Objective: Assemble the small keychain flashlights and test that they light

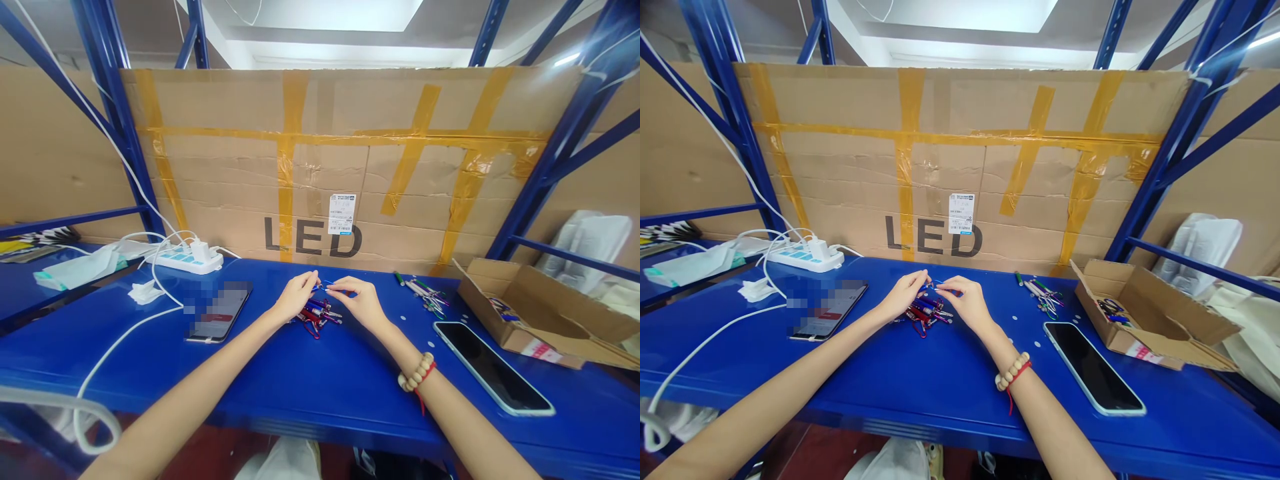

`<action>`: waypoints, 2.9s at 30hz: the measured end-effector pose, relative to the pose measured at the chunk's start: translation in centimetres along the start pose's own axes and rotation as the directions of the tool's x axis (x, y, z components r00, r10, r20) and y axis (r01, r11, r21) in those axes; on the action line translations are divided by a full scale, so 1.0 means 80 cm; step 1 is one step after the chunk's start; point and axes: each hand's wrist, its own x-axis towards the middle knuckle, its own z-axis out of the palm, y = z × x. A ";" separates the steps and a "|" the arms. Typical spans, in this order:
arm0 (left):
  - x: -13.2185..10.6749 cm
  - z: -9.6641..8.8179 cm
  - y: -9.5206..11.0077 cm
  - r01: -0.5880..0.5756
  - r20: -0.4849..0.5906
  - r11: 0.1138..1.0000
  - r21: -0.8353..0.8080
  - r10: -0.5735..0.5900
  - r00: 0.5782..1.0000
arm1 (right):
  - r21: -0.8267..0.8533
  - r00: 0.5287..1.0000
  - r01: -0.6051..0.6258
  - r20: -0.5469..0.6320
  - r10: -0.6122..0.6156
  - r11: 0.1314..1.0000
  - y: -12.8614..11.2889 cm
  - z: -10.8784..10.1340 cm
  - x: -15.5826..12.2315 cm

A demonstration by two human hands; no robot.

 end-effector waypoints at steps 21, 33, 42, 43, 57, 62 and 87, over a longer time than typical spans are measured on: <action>-0.010 -0.006 0.013 -0.166 0.155 0.855 0.491 0.101 0.983 | -0.325 0.957 0.065 0.288 0.033 0.944 -0.006 0.001 -0.007; -0.011 -0.002 0.011 -0.144 0.102 0.932 0.331 0.116 0.988 | -0.305 0.988 0.078 0.153 -0.032 0.949 -0.004 0.001 -0.002; -0.014 0.006 0.003 -0.190 0.215 0.899 0.396 0.110 0.970 | -0.257 1.000 -0.011 -0.004 0.010 0.966 0.004 0.000 -0.001; -0.015 0.007 0.003 -0.187 0.225 0.894 0.407 0.100 0.969 | -0.270 0.999 -0.046 -0.007 0.046 0.962 0.007 -0.001 0.000; -0.015 0.012 0.008 -0.188 0.116 0.957 0.220 0.166 0.979 | 0.147 0.936 -0.343 -0.027 0.350 0.928 0.001 0.006 0.002; -0.018 0.018 0.004 -0.164 0.147 0.967 0.195 0.137 0.980 | 0.257 0.918 -0.354 -0.086 0.387 0.899 -0.004 0.017 -0.001; -0.010 0.013 0.004 -0.255 0.240 0.962 0.095 0.227 0.944 | -0.643 0.891 -0.305 0.069 0.449 0.703 0.022 -0.035 -0.006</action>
